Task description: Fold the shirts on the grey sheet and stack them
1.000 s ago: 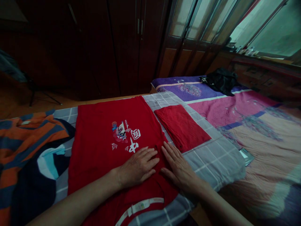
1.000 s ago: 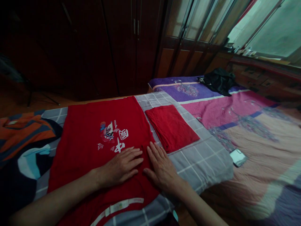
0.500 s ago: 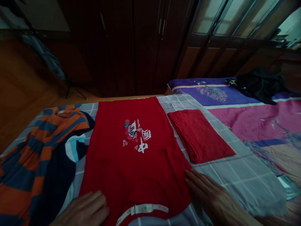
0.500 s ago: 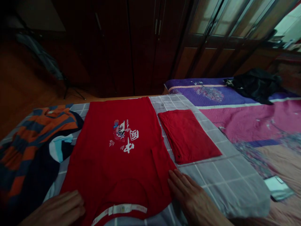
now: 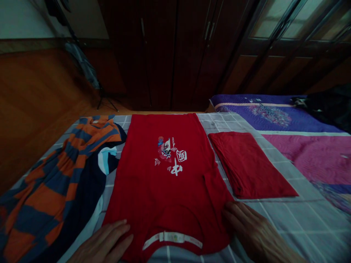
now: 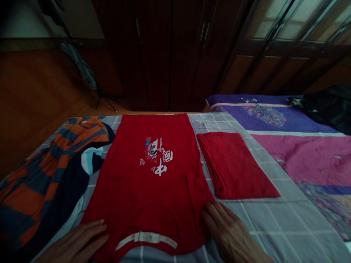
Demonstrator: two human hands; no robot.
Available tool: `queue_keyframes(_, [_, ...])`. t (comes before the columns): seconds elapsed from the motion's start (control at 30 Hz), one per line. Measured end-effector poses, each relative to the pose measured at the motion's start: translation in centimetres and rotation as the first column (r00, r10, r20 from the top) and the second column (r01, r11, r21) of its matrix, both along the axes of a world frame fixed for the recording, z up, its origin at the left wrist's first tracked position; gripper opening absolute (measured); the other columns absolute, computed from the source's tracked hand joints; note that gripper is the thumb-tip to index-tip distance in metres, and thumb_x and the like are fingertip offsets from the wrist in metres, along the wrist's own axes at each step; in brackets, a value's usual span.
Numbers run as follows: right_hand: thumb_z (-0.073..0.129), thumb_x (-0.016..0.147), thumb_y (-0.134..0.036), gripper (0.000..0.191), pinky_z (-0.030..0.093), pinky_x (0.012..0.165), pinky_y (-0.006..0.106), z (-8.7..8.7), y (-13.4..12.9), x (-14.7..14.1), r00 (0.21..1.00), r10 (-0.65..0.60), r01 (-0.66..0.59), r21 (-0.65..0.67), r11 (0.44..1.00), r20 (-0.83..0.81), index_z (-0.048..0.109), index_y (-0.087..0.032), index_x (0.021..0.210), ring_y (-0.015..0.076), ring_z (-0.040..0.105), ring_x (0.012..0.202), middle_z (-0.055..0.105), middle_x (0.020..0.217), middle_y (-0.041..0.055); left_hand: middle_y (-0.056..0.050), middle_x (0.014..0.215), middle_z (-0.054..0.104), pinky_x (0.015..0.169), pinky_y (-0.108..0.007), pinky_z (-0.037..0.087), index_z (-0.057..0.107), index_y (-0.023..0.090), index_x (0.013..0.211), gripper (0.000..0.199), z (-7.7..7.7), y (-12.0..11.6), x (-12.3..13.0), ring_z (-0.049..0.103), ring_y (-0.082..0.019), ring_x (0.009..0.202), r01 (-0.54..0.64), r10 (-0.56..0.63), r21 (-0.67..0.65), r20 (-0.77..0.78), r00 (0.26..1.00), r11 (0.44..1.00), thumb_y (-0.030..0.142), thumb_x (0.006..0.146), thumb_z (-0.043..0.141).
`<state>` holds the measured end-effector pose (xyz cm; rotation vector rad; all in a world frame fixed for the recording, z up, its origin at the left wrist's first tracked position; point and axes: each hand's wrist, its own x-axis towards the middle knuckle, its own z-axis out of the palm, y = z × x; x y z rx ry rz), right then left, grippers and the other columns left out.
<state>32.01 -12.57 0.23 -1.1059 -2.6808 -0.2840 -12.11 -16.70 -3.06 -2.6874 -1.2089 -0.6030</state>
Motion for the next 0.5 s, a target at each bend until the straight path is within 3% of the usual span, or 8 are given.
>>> queue_keyframes(0.1, [0.033, 0.083, 0.001, 0.04, 0.054, 0.078, 0.035, -0.1, -0.2, 0.0, 1.0, -0.001, 0.001, 0.044, 0.999, -0.014, 0.061, -0.017, 0.105, 0.0208, 0.064, 0.093, 0.068, 0.101, 0.0088, 0.004, 0.105, 0.07, 0.096, -0.023, 0.041, 0.063, 0.028, 0.105, 0.05, 0.2, -0.2, 0.3, 0.062, -0.014, 0.1, 0.01, -0.01, -0.001, -0.013, 1.0, 1.0, -0.001, 0.074, 0.034])
queue_keyframes(0.23, [0.034, 0.087, -0.003, 0.032, 0.054, 0.074, 0.031, 0.6, 0.7, -0.5, 0.991, 0.031, -0.028, 0.025, 0.999, -0.132, 0.062, -0.019, 0.087, 0.0171, 0.064, 0.08, 0.068, 0.087, 0.0066, 0.001, 0.094, 0.071, 0.092, -0.021, 0.045, 0.061, 0.025, 0.094, 0.041, 2.2, 1.0, 1.0, 0.065, -0.013, 0.09, -0.003, 0.008, -0.052, 0.11, 0.994, 0.999, -0.001, 0.078, 0.033])
queue_keyframes(0.4, [0.037, 0.088, -0.006, 0.028, 0.051, 0.064, 0.026, 4.1, 2.2, -0.7, 0.97, -0.012, 0.002, -0.04, 0.999, -0.243, 0.059, -0.02, 0.081, 0.0155, 0.064, 0.073, 0.066, 0.079, 0.0063, 0.003, 0.075, 0.066, 0.065, -0.012, 0.049, 0.052, 0.022, 0.078, 0.022, 7.0, 4.1, 1.0, 0.065, -0.009, 0.067, 0.021, 0.058, -0.38, 0.196, 0.979, 0.925, 0.005, 0.08, 0.037])
queue_keyframes(0.5, [0.04, 0.089, -0.01, 0.023, 0.051, 0.065, 0.025, 6.9, 2.2, -0.2, 0.962, 0.017, -0.022, -0.015, 1.0, -0.273, 0.059, -0.022, 0.085, 0.0157, 0.065, 0.074, 0.067, 0.081, 0.0056, 0.001, 0.07, 0.065, 0.059, -0.015, 0.049, 0.051, 0.021, 0.072, 0.021, 8.6, 4.4, 0.0, 0.063, -0.011, 0.063, -0.015, 0.114, -0.414, 0.215, 0.97, 0.91, 0.012, 0.082, 0.035])
